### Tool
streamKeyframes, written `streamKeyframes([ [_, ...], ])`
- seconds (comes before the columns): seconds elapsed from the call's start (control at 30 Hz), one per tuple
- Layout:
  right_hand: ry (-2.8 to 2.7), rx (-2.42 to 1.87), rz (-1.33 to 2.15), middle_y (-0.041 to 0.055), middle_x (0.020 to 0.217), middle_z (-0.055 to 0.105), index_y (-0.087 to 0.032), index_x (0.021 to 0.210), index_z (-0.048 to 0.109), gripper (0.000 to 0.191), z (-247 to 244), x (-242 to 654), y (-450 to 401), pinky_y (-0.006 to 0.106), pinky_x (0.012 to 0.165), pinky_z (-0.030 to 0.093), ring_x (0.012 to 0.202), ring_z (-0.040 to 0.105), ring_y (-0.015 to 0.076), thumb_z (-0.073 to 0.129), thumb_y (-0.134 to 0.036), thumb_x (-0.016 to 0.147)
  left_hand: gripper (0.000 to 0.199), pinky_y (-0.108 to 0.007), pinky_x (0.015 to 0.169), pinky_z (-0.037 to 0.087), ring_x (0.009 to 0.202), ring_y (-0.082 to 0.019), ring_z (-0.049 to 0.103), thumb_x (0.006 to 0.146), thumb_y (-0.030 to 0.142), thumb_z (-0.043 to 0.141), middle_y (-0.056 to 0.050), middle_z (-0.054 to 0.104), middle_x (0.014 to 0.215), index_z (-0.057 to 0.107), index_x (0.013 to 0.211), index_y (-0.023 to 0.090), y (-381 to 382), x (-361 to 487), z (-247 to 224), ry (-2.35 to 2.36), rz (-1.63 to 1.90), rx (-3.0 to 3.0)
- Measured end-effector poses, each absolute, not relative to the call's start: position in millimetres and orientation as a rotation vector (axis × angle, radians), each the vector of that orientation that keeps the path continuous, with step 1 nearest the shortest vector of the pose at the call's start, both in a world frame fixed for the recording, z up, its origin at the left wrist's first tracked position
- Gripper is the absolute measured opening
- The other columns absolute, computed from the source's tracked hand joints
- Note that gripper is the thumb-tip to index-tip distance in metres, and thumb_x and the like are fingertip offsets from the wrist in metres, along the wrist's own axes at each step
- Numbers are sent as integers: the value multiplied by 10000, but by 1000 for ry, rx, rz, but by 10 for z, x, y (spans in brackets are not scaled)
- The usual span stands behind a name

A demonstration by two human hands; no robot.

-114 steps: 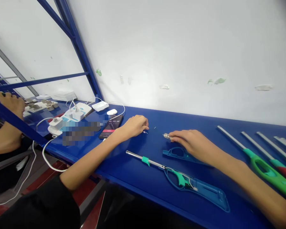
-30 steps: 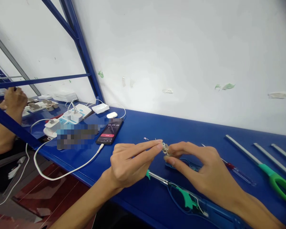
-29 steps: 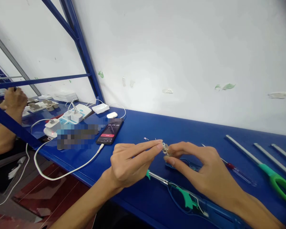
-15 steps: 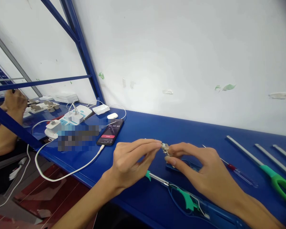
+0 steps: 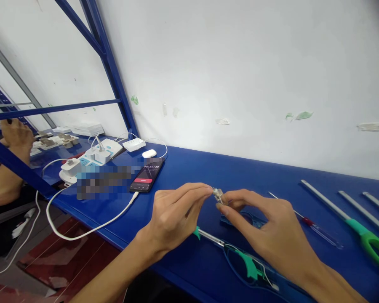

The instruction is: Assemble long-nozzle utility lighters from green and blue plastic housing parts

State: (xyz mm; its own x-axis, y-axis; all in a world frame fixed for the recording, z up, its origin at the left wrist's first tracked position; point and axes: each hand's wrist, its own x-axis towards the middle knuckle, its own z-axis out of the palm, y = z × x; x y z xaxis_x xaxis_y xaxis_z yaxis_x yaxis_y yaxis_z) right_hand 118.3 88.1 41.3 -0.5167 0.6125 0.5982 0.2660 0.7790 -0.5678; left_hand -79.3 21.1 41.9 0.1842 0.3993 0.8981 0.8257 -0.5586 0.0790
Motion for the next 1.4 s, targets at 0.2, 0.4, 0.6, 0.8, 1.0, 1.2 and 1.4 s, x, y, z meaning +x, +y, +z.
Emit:
streamKeyframes([
  [0.2, -2060, -574, 352, -55, 721, 729, -280, 966, 718, 46, 358, 1136, 822, 244, 612, 543, 623, 675, 126, 710, -247, 936, 175, -172, 652, 631, 795, -128, 788, 938, 6, 655, -79, 817, 958, 718, 1054, 122, 213, -778, 385, -1136, -1303, -2003],
  [0.4, -2047, -516, 171, -47, 677, 677, -231, 929, 672, 50, 338, 1101, 775, 245, 608, 495, 591, 614, 105, 682, -187, 950, 191, -199, 679, 648, 838, -150, 795, 945, 11, 639, -77, 818, 962, 708, 1073, 134, 211, -769, 364, -1135, -1240, -1990],
  [0.6, -2063, -512, 123, -30, 762, 729, -232, 1001, 659, 30, 368, 1121, 805, 278, 666, 505, 648, 650, 123, 663, -209, 981, 138, -177, 490, 570, 639, -131, 766, 948, 72, 672, -51, 819, 891, 748, 1020, 162, 184, -714, 449, -1308, -1559, -2047],
  [0.8, -2089, -569, 155, -30, 918, 789, -255, 1085, 667, 109, 343, 1172, 878, 266, 731, 536, 797, 708, 145, 689, -255, 978, 115, -179, 301, 412, 463, -162, 714, 971, 250, 690, -10, 744, 619, 765, 987, 165, 179, -675, 582, -1705, -2280, -2277],
  [1.0, -2118, -499, 127, -19, 912, 778, -246, 1087, 649, 91, 365, 1192, 862, 283, 749, 529, 789, 706, 149, 663, -238, 998, 61, -156, 340, 480, 522, -133, 733, 892, 166, 762, -53, 787, 895, 806, 934, 176, 163, -663, 597, -1643, -2402, -2266],
  [1.2, -2132, -439, 140, -14, 888, 759, -246, 1094, 631, 100, 357, 1204, 871, 306, 726, 517, 740, 686, 159, 645, -209, 1002, 56, -154, 333, 504, 535, -136, 734, 875, 161, 790, -72, 784, 939, 808, 924, 180, 161, -691, 611, -1616, -2436, -2354],
  [1.4, -2151, -462, 244, -39, 892, 749, -276, 1083, 627, 101, 356, 1196, 895, 289, 711, 504, 748, 676, 141, 623, -204, 1013, 88, -157, 350, 526, 496, -122, 710, 875, 122, 771, -65, 771, 896, 827, 901, 184, 137, -709, 632, -1644, -2391, -2364],
])
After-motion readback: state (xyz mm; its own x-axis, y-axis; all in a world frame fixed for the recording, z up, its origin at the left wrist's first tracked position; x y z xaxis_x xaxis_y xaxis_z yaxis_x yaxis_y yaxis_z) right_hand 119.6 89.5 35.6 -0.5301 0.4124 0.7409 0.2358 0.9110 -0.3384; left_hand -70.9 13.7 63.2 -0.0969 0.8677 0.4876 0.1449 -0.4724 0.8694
